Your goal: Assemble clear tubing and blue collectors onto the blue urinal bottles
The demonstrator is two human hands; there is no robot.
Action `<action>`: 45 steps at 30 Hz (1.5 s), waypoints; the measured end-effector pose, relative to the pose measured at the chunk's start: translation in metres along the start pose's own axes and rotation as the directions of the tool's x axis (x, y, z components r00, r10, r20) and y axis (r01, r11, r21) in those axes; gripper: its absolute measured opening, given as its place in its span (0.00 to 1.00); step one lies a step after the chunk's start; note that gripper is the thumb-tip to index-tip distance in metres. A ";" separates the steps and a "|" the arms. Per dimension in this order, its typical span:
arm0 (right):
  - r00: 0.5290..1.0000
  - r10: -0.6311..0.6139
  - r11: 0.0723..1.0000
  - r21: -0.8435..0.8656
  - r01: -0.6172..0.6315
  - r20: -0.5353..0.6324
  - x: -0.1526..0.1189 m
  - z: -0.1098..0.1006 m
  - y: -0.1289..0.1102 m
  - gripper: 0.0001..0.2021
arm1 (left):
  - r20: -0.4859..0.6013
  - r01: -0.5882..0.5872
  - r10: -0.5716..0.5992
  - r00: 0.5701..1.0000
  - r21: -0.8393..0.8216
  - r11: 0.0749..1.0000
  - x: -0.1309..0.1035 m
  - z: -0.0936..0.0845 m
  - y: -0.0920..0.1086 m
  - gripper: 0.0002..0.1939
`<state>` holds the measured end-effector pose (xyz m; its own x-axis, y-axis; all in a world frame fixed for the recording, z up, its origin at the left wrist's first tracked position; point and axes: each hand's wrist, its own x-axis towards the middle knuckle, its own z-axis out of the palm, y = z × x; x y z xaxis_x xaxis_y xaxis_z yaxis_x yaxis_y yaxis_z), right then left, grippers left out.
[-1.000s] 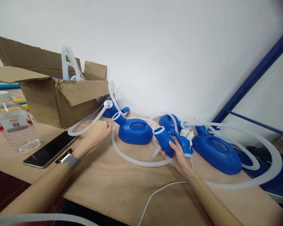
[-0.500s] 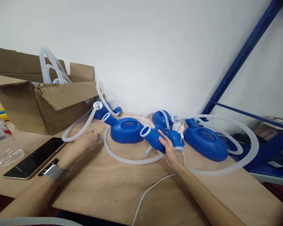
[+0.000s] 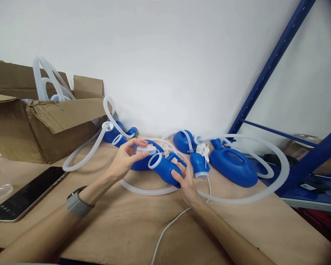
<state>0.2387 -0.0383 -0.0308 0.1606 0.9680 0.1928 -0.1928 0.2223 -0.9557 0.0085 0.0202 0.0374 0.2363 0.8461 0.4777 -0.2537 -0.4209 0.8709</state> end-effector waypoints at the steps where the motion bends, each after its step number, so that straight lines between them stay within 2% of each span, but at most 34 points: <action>1: 1.000 -0.004 1.000 -0.008 0.004 0.005 -0.002 0.001 0.001 0.46 | 0.000 0.026 -0.026 1.000 -0.055 0.998 -0.003 0.003 -0.008 0.22; 4: 1.000 -0.012 0.999 -0.039 0.013 0.026 -0.006 0.004 0.000 0.43 | 0.132 0.093 -0.083 0.988 -0.068 0.993 -0.015 0.007 -0.023 0.23; 7: 0.998 -0.009 0.995 -0.102 0.016 0.069 -0.009 0.005 -0.002 0.42 | 0.257 0.080 -0.080 0.963 0.011 0.997 -0.028 0.005 -0.027 0.20; 9: 0.995 -0.001 0.991 -0.135 0.014 0.096 -0.012 0.008 -0.002 0.42 | 0.258 0.036 -0.057 0.965 0.086 0.996 -0.036 0.004 -0.028 0.16; 13: 0.995 0.014 0.984 -0.179 0.004 0.100 -0.023 0.017 0.001 0.41 | 0.264 -0.199 0.115 0.958 0.315 0.928 -0.046 0.009 -0.030 0.23; 17: 0.999 -0.022 0.981 -0.192 0.031 0.049 -0.036 0.027 0.007 0.38 | 0.262 -0.338 0.266 0.928 0.287 0.896 -0.053 0.020 -0.034 0.23; 22: 0.987 -0.162 0.960 -0.232 0.160 0.008 -0.046 0.030 0.009 0.36 | 0.257 -0.485 0.417 0.872 0.340 0.806 -0.061 0.031 -0.029 0.28; 25: 0.978 -0.207 0.939 -0.280 0.199 0.004 -0.048 0.030 0.006 0.36 | 0.277 -0.537 0.460 0.843 0.401 0.742 -0.065 0.031 -0.024 0.32; 28: 0.976 -0.216 0.923 -0.322 0.213 0.027 -0.046 0.028 0.002 0.36 | 0.342 -0.548 0.432 0.834 0.426 0.720 -0.066 0.026 -0.021 0.34; 31: 0.983 -0.175 0.924 -0.336 0.181 0.048 -0.043 0.026 0.000 0.36 | 0.425 -0.582 0.416 0.804 0.421 0.696 -0.064 0.020 -0.021 0.38; 35: 0.997 -0.019 0.959 -0.280 0.039 0.074 -0.040 0.022 -0.002 0.36 | 0.506 -0.651 0.431 0.747 0.422 0.631 -0.063 0.015 -0.021 0.44; 38: 0.990 0.067 0.972 -0.234 -0.036 0.128 -0.038 0.020 -0.005 0.36 | 0.527 -0.706 0.483 0.699 0.401 0.584 -0.065 0.016 -0.018 0.44; 39: 0.987 0.068 0.972 -0.233 -0.032 0.149 -0.037 0.019 -0.006 0.35 | 0.524 -0.709 0.490 0.697 0.402 0.579 -0.065 0.017 -0.018 0.43; 43: 0.983 -0.037 0.962 -0.259 0.084 0.182 -0.029 0.015 -0.006 0.34 | 0.455 -0.640 0.457 0.764 0.451 0.622 -0.063 0.022 -0.026 0.43; 45: 0.980 -0.073 0.956 -0.269 0.122 0.186 -0.024 0.012 -0.006 0.34 | 0.417 -0.629 0.472 0.777 0.475 0.615 -0.060 0.024 -0.033 0.43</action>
<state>0.2242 -0.0610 -0.0271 -0.0084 0.9540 0.2997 0.0953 0.2991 -0.9494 0.0250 -0.0241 -0.0169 0.4548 0.3227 0.8301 0.1413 -0.9464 0.2904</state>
